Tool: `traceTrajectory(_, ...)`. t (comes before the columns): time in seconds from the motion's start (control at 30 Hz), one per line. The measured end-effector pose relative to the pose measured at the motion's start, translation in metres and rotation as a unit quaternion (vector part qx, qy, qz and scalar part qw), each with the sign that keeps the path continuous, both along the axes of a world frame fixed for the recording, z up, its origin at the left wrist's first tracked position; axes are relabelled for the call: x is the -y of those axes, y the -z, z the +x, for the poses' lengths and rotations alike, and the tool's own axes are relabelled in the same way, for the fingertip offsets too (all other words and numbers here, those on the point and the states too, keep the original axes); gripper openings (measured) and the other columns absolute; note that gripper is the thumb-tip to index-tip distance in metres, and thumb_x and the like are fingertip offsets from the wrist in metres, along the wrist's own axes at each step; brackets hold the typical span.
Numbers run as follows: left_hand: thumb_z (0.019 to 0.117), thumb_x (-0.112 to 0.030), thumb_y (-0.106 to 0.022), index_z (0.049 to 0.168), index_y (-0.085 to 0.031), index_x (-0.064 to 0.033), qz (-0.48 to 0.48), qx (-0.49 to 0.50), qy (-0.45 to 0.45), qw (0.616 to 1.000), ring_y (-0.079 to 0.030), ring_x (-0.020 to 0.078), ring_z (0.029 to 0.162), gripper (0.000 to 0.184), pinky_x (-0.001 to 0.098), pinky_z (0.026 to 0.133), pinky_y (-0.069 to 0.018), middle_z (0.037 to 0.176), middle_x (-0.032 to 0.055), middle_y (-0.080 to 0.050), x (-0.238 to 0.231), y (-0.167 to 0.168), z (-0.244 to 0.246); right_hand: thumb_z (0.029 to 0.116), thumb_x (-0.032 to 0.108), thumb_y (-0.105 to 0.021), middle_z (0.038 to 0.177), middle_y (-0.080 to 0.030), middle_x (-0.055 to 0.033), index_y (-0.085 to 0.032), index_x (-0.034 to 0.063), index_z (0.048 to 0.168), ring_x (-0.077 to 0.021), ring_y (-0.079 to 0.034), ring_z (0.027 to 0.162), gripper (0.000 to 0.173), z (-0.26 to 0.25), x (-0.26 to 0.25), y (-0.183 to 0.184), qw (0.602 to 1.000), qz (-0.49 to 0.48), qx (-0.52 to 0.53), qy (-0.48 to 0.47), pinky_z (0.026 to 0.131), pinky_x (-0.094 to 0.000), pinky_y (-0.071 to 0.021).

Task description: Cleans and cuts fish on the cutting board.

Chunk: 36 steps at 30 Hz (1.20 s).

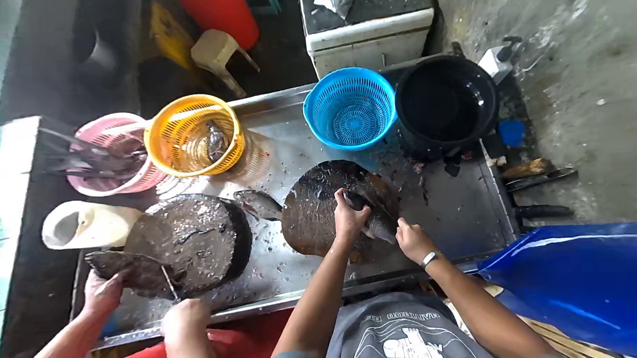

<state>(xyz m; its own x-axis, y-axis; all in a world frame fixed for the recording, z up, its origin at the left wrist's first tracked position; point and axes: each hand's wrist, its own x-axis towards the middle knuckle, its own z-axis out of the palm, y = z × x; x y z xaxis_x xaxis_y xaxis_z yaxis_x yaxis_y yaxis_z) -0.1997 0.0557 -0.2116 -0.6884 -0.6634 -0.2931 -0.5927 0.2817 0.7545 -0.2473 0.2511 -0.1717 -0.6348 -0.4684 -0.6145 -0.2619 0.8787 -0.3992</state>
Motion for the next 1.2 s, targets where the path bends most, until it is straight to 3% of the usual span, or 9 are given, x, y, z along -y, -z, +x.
traceTrajectory(0.13,0.0744,-0.029,-0.086,0.149,-0.035,-0.0175,0.001,0.010,-0.005,1.000,-0.071,0.0369,0.086,0.091,0.0606,0.073,-0.0573,0.098,0.0193,-0.070,-0.002,0.000,0.001,0.1082,0.042,-0.044,0.126,-0.069,-0.0209,-0.026,0.0231,0.165,-0.0396,-0.066,0.118,0.062,-0.008,-0.003,-0.012,0.998,0.023,0.047,-0.027,0.101,-0.0592,-0.0515)
traceTrajectory(0.27,0.0749,-0.029,-0.086,0.148,-0.035,-0.0202,0.000,0.024,-0.002,1.000,-0.071,0.0375,0.084,0.089,0.0613,0.071,-0.0567,0.096,0.0194,-0.070,-0.001,-0.002,-0.001,0.1073,0.030,-0.042,0.097,-0.075,-0.0195,-0.057,0.0026,0.143,-0.0368,-0.074,0.092,0.047,0.014,-0.036,0.036,0.987,-0.112,-0.103,0.049,0.082,-0.0547,-0.0588)
traceTrajectory(0.37,0.0732,-0.030,-0.087,0.149,-0.034,-0.0210,0.001,0.024,-0.011,1.000,-0.071,0.0374,0.081,0.092,0.0605,0.068,-0.0568,0.094,0.0192,-0.071,-0.002,0.000,0.008,0.1064,0.026,-0.043,0.072,-0.068,-0.0123,-0.067,-0.0040,0.117,-0.0257,-0.068,0.064,0.040,0.017,-0.028,-0.011,0.929,-0.275,-0.228,0.090,0.062,-0.0453,-0.0583)
traceTrajectory(0.47,0.0739,-0.030,-0.086,0.149,-0.034,-0.0191,-0.002,0.017,-0.011,1.000,-0.071,0.0376,0.080,0.092,0.0612,0.069,-0.0565,0.094,0.0191,-0.070,-0.003,-0.002,0.007,0.1051,0.023,-0.043,0.066,-0.063,-0.0065,-0.063,-0.0037,0.123,-0.0167,-0.061,0.053,0.038,0.018,-0.021,-0.039,0.885,-0.351,-0.297,0.075,0.052,-0.0365,-0.0555)
traceTrajectory(0.57,0.0738,-0.031,-0.086,0.148,-0.034,-0.0197,-0.011,0.025,-0.018,0.999,-0.071,0.0371,0.080,0.091,0.0606,0.067,-0.0559,0.092,0.0188,-0.070,-0.004,-0.002,0.009,0.1077,0.026,-0.040,0.090,-0.073,-0.0168,-0.057,0.0038,0.140,-0.0334,-0.073,0.086,0.042,0.035,-0.034,-0.005,0.989,-0.102,-0.106,0.034,0.078,-0.0527,-0.0595)
traceTrajectory(0.63,0.0735,-0.030,-0.087,0.148,-0.035,-0.0191,-0.009,0.027,-0.022,0.999,-0.071,0.0372,0.080,0.091,0.0607,0.068,-0.0561,0.092,0.0189,-0.070,-0.005,-0.002,0.011,0.1095,0.028,-0.036,0.104,-0.073,-0.0177,-0.053,0.0088,0.142,-0.0354,-0.072,0.102,0.042,0.030,-0.033,0.001,1.000,0.007,-0.007,0.015,0.087,-0.0545,-0.0572)
traceTrajectory(0.83,0.0725,-0.029,-0.087,0.147,-0.034,-0.0171,-0.010,0.006,-0.028,1.000,-0.070,0.0361,0.079,0.092,0.0598,0.067,-0.0561,0.092,0.0183,-0.070,-0.004,0.000,0.025,0.1047,0.025,-0.042,0.065,-0.064,-0.0091,-0.067,-0.0024,0.120,-0.0254,-0.065,0.058,0.040,0.037,-0.038,-0.038,0.940,-0.238,-0.237,0.060,0.055,-0.0446,-0.0559)
traceTrajectory(1.0,0.0759,-0.033,-0.086,0.149,-0.034,-0.0199,-0.027,0.031,-0.033,0.999,-0.070,0.0372,0.080,0.090,0.0612,0.068,-0.0563,0.093,0.0187,-0.070,-0.003,-0.001,0.032,0.1095,0.028,-0.036,0.106,-0.073,-0.0196,-0.049,0.0053,0.150,-0.0354,-0.072,0.104,0.048,0.060,-0.051,0.017,0.999,-0.013,-0.005,0.035,0.092,-0.0531,-0.0564)
traceTrajectory(1.2,0.0737,-0.050,-0.087,0.128,-0.063,-0.0224,-0.129,0.216,0.218,0.943,-0.070,0.0393,0.095,0.066,0.0683,0.079,-0.0548,0.102,0.0147,-0.073,0.056,-0.052,0.038,0.1097,0.029,-0.039,0.104,-0.071,-0.0195,-0.058,0.0069,0.133,-0.0346,-0.071,0.100,0.037,0.026,-0.062,-0.034,0.995,0.000,0.095,0.026,0.086,-0.0553,-0.0563)
